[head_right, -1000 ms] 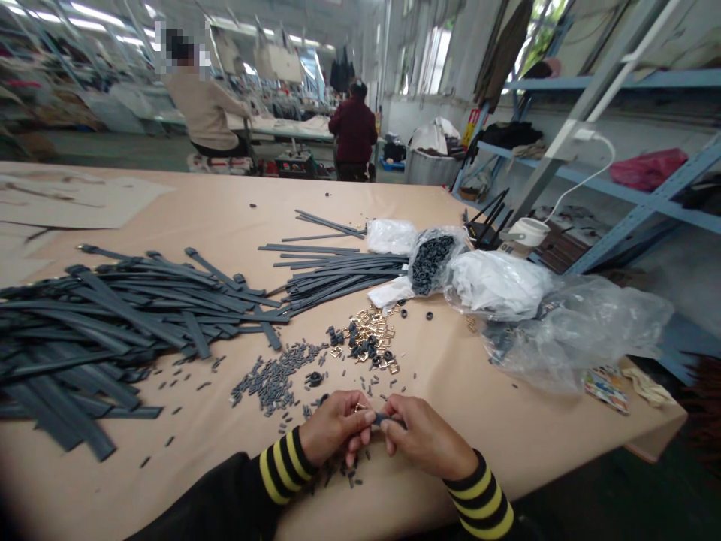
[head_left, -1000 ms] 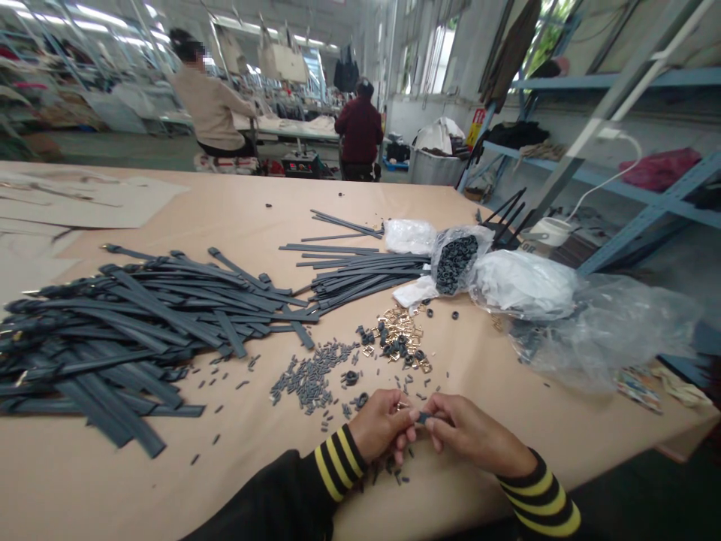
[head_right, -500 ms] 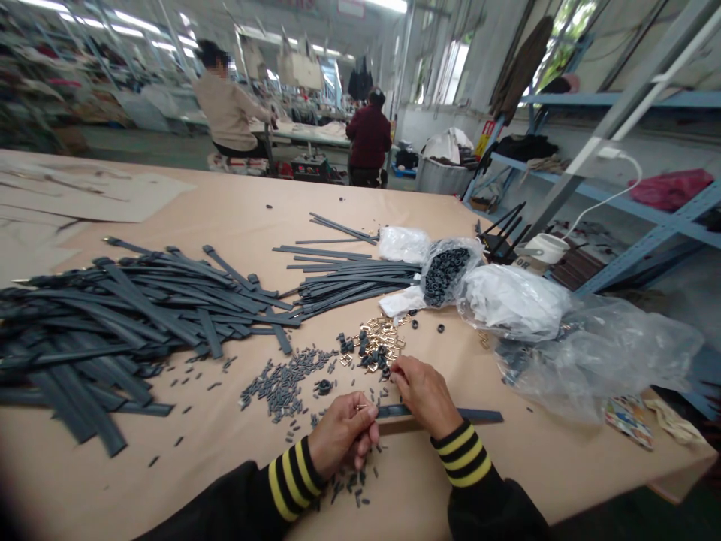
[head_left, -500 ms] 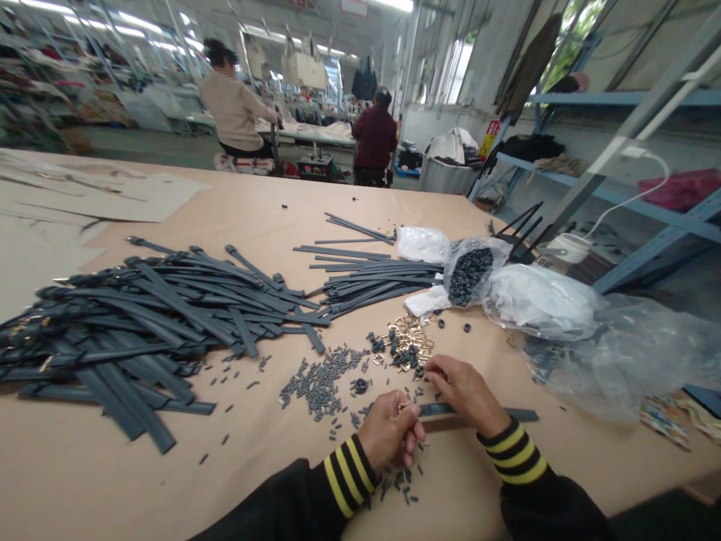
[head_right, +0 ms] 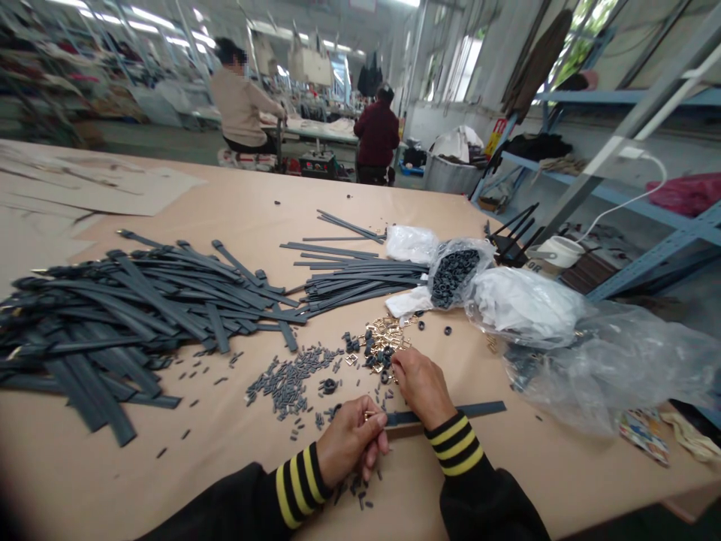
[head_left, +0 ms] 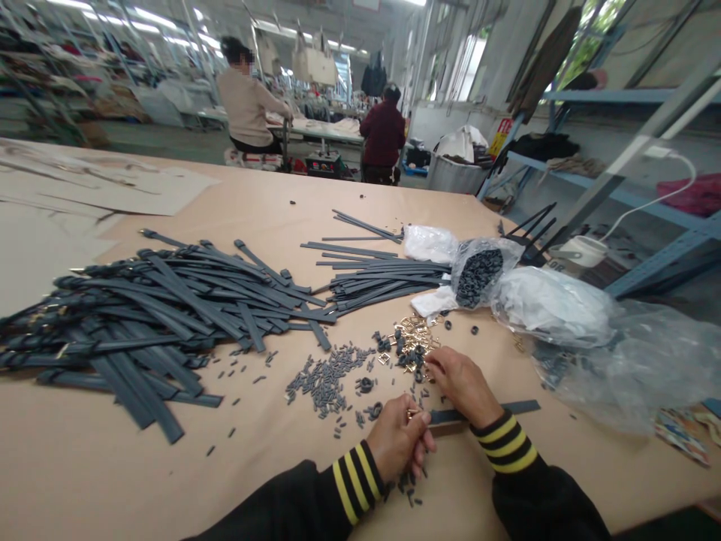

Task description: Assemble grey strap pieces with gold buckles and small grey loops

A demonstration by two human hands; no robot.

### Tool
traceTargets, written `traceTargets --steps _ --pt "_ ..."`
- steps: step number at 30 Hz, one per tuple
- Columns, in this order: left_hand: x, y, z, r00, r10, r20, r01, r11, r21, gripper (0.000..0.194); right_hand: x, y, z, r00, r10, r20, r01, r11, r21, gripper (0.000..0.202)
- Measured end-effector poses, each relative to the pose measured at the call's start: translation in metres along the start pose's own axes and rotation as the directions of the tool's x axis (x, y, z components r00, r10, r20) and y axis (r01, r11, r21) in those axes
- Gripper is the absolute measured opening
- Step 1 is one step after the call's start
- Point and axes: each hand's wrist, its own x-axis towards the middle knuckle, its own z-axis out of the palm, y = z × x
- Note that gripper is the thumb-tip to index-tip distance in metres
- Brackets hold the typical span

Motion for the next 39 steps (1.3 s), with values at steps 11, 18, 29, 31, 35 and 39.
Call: traceTargets --steps 11,18,29,31,35,39 --pt "0.001 0.001 -0.001 1.000 -0.009 0.001 0.009 1.000 -0.022 0.023 0.012 -0.007 0.019 0.999 0.033 -0.022 -0.032 0.999 0.028 0.004" --pt "0.005 -0.001 -0.003 1.000 0.010 -0.018 -0.011 0.996 -0.085 0.027 -0.002 -0.006 0.003 0.999 0.046 -0.029 -0.036 0.960 0.278 0.005" --pt "0.005 -0.004 -0.005 0.999 0.020 -0.045 -0.023 0.997 -0.073 0.027 -0.066 -0.001 0.002 0.946 0.322 0.047 -0.275 0.714 0.644 0.016" --pt "0.005 -0.005 -0.006 0.999 0.028 -0.040 -0.031 0.997 -0.067 0.027 -0.071 -0.003 0.010 0.933 0.357 0.055 -0.294 0.662 0.689 0.019" --pt "0.004 -0.004 -0.006 0.999 0.040 -0.033 -0.042 0.997 -0.065 0.027 -0.074 -0.010 0.019 0.924 0.372 0.086 -0.296 0.554 0.778 0.021" --pt "0.003 -0.002 -0.005 0.999 0.026 -0.032 -0.027 0.999 -0.047 0.028 -0.073 -0.016 0.024 0.915 0.400 0.054 -0.277 0.524 0.805 0.022"
